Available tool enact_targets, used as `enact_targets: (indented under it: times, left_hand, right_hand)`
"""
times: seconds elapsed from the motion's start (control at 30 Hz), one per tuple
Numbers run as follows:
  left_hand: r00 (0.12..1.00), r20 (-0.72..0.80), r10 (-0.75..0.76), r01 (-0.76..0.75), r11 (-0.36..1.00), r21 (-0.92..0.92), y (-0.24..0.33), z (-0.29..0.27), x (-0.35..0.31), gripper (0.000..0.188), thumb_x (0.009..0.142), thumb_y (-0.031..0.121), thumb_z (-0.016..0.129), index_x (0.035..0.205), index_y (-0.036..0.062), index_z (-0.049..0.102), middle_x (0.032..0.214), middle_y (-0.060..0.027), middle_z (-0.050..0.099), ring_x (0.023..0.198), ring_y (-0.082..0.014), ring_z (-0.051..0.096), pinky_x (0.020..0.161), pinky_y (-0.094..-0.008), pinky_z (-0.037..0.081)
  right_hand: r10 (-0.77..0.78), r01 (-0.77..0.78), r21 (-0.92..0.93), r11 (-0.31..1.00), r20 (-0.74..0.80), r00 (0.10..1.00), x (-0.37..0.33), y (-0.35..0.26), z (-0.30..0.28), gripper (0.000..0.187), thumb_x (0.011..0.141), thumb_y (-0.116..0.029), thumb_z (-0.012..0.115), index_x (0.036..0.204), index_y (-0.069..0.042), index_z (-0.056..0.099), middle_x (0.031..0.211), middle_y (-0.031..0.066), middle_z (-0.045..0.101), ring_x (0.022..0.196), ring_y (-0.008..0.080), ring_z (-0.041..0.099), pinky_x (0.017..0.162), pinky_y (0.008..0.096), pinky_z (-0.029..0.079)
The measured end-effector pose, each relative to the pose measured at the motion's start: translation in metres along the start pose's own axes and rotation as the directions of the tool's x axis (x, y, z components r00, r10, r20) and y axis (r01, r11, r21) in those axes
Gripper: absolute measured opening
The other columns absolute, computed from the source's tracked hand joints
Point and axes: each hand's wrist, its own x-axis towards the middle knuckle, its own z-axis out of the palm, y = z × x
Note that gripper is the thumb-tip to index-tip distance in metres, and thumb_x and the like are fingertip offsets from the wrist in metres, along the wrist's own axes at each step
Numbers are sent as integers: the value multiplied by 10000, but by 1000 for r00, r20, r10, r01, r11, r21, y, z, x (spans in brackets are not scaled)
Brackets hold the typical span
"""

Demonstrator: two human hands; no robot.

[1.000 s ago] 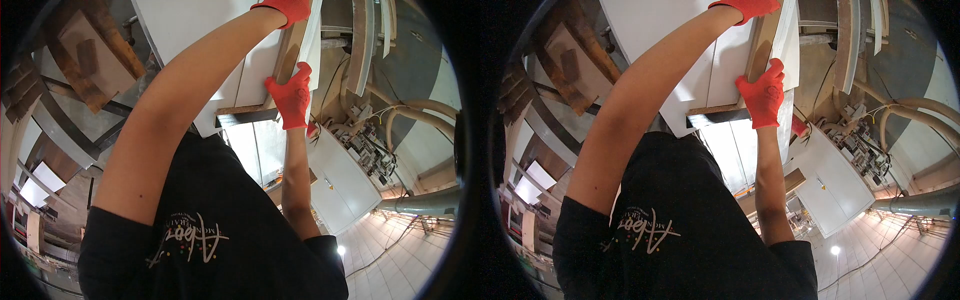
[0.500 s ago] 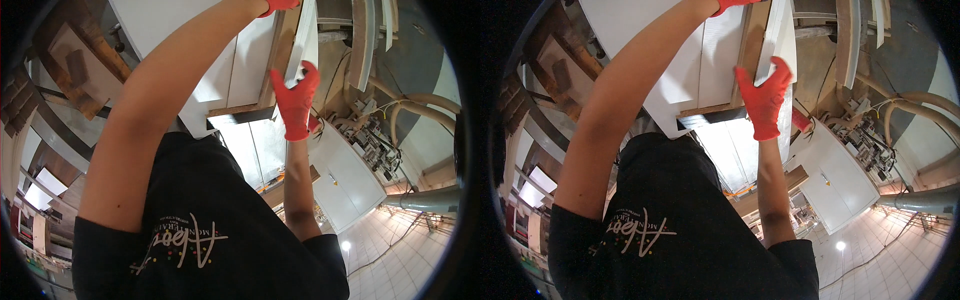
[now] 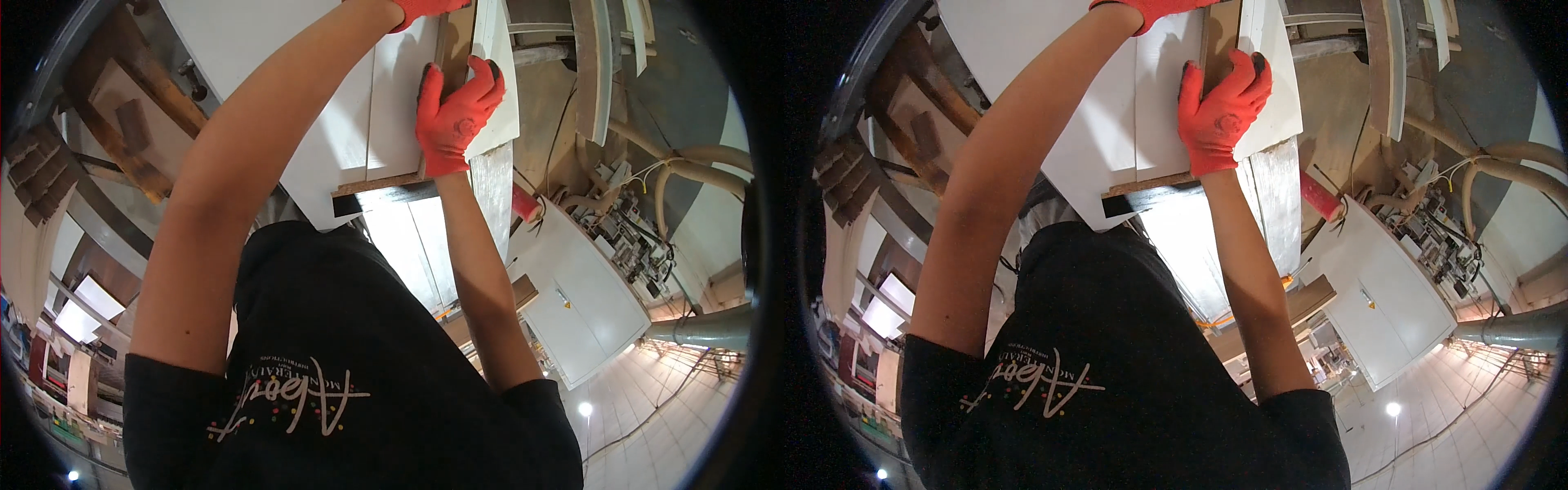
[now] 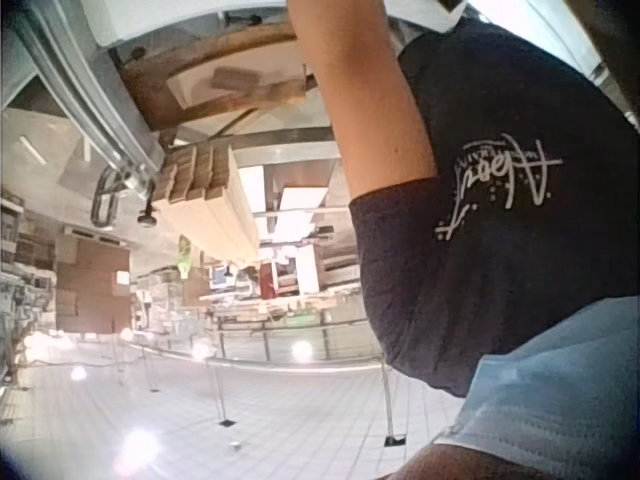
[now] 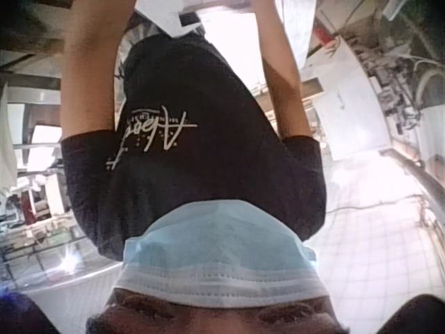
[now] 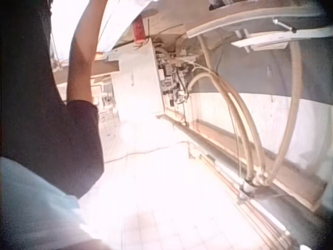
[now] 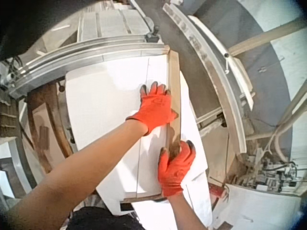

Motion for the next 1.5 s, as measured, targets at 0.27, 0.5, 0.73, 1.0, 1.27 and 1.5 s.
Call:
enact_targets:
  times: [0.27,0.5,0.73,1.0,1.27,1.5]
  left_hand:
    - [994,97,50,-52,998,24,18,-13,-1,592,872,361,701,1287,-39,567,1434,-197,436,1391,-391,305,1115,-734,195]
    - [986,166,1,-14,997,77,18,-20,0,812,849,478,739,1468,21,480,1598,-155,355,1509,-416,215,1162,-756,88]
    - [959,155,-238,265,945,-194,70,0,19,1068,770,516,706,1569,-34,260,1566,-233,338,1503,-455,219,1188,-720,10]
    - [969,-200,-145,182,967,180,78,37,27,1009,775,527,733,1513,-26,322,1527,-294,329,1450,-462,262,1171,-689,115]
    - [972,-159,-170,191,973,128,72,32,21,922,762,437,780,1446,-17,360,1494,-269,358,1431,-448,285,1194,-628,141]
    - [970,-201,-141,171,975,141,70,37,22,916,780,435,768,1451,-27,349,1498,-306,353,1437,-482,269,1214,-605,133]
  right_hand:
    - [517,-503,-273,820,-21,856,22,-11,-11,1121,687,-596,873,1492,21,396,1288,229,554,1187,430,514,1027,521,414]
    - [455,-434,-240,868,38,890,26,-7,-13,826,747,-526,837,1300,6,530,1137,186,576,1045,376,550,918,494,455]
    - [457,-441,-197,875,40,889,18,-2,-17,822,768,-518,822,1324,-1,509,1138,163,572,1044,354,548,897,477,452]
    - [460,-454,-136,881,14,888,23,-6,-14,816,764,-526,825,1311,-9,510,1143,152,559,1033,365,542,902,489,451]
    - [464,-458,-194,867,-17,886,18,-13,-5,825,736,-506,838,1305,0,521,1097,127,569,980,315,555,860,445,450]
    - [455,-449,-175,876,-10,890,20,-9,-9,840,745,-549,824,1309,-7,520,1113,128,567,1004,319,547,873,451,440]
